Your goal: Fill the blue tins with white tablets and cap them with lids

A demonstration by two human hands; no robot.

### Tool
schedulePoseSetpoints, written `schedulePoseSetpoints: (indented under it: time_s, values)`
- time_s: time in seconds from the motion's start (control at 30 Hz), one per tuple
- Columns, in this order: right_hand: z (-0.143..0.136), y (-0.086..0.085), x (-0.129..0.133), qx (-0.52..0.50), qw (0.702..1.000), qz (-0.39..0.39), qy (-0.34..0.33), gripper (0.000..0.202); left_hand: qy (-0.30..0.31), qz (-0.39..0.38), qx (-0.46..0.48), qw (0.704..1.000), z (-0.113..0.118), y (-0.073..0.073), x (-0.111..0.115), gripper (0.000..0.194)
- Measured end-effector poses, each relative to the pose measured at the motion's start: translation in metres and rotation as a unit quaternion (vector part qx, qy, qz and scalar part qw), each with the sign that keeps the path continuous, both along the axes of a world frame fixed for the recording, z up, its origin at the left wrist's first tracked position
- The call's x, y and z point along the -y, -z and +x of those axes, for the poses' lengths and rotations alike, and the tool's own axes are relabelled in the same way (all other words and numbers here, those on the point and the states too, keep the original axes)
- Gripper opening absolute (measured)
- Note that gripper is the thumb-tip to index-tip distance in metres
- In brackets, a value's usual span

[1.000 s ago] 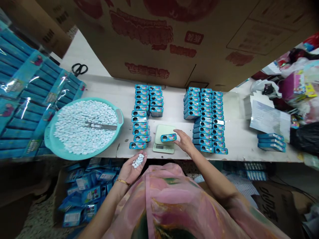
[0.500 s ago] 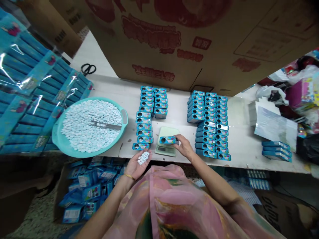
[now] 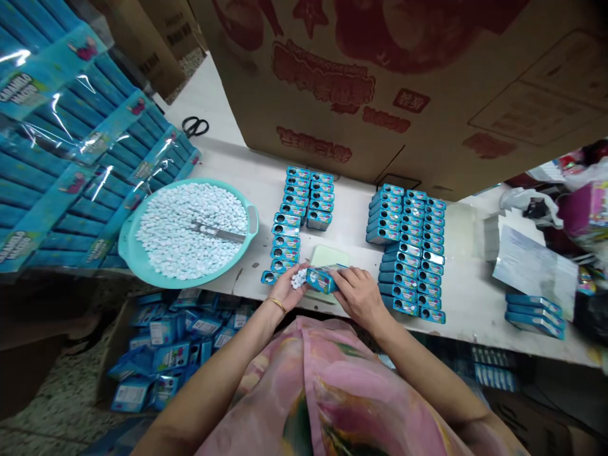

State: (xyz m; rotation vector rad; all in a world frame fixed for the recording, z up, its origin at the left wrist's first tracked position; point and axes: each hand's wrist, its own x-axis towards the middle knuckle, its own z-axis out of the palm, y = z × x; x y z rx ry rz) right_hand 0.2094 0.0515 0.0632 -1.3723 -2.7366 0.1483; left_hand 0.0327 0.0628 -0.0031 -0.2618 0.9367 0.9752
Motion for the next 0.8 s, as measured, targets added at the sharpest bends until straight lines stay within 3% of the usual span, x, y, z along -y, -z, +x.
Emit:
schedulePoseSetpoints:
  time_s: [0.17, 0.3, 0.4, 0.47, 0.53, 0.67, 0.8]
  values:
    - [0.003, 0.008, -0.001, 0.008, 1.0, 0.01, 0.022, 0.037, -0.005, -0.009, -0.002, 1.0, 0.002, 0.001, 0.0, 0.016]
    - [0.004, 0.003, 0.001, -0.019, 0.999, 0.002, 0.032, 0.038, -0.006, -0.008, 0.006, 1.0, 0.003, 0.004, -0.002, 0.016]
    - [0.006, -0.003, 0.004, -0.079, 0.995, -0.025, 0.047, 0.037, -0.002, -0.011, 0.012, 1.0, 0.002, 0.004, -0.003, 0.014]
    - [0.009, 0.003, 0.003, -0.155, 0.983, -0.066, 0.075, 0.036, -0.003, -0.012, 0.013, 1.0, -0.002, 0.002, -0.002, 0.014]
    - [0.014, 0.02, -0.002, -0.251, 0.954, -0.118, 0.116, 0.033, -0.018, -0.015, 0.011, 1.0, -0.007, 0.0, -0.001, 0.014]
    - [0.018, 0.073, -0.015, -0.422, 0.858, -0.215, 0.198, 0.027, -0.052, -0.03, -0.005, 0.998, -0.025, -0.002, 0.009, 0.013]
    - [0.018, 0.107, -0.017, -0.479, 0.802, -0.267, 0.238, 0.031, -0.065, -0.054, -0.032, 0.996, -0.042, 0.0, 0.027, 0.014]
